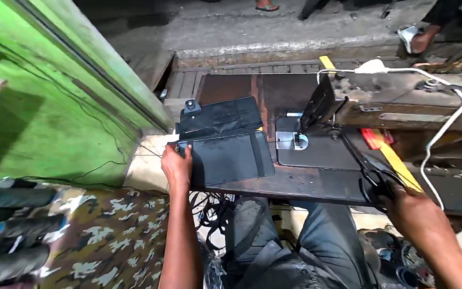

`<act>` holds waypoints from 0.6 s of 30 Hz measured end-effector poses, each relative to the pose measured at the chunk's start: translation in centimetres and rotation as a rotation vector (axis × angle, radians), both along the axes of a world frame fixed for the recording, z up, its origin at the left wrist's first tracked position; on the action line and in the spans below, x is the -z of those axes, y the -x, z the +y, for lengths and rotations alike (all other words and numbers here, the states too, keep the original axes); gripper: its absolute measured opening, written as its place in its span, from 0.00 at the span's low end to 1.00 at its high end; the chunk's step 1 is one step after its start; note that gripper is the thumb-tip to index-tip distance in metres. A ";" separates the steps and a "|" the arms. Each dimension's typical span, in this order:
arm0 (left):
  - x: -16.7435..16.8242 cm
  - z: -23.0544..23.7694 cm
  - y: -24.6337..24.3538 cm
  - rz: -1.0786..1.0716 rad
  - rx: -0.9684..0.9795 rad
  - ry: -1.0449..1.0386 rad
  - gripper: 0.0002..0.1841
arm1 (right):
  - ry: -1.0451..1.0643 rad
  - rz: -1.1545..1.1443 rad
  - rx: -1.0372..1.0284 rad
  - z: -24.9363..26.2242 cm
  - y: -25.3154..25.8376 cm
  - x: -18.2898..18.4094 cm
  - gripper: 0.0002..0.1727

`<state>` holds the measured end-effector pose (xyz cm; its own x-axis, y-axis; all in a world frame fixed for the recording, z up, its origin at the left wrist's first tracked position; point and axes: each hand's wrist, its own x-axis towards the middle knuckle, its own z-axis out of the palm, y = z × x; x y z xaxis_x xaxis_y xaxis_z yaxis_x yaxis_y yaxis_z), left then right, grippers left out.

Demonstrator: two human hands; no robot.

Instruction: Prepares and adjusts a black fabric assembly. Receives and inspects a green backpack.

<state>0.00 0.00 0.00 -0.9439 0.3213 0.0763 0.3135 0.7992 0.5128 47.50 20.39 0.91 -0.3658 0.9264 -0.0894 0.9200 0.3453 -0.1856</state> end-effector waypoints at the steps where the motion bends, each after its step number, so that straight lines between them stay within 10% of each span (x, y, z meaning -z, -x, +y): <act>1: -0.3 0.2 -0.5 0.028 -0.007 0.024 0.32 | -0.020 -0.056 0.011 0.0 0.7 0.2 0.21; 10: 3.2 2.5 -9.3 0.246 1.015 0.029 0.32 | 0.047 0.049 -0.051 -1.8 -0.9 -3.1 0.29; 18: 4.1 2.5 -9.4 0.684 1.248 -0.028 0.14 | 1.300 0.722 -0.092 -5.0 8.2 -1.3 0.45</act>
<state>9.36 2.51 -4.12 0.1776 0.8926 0.4145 0.9819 -0.1890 -0.0137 39.33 15.40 2.18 -0.7411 0.3145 -0.5931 0.4824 -0.3649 -0.7963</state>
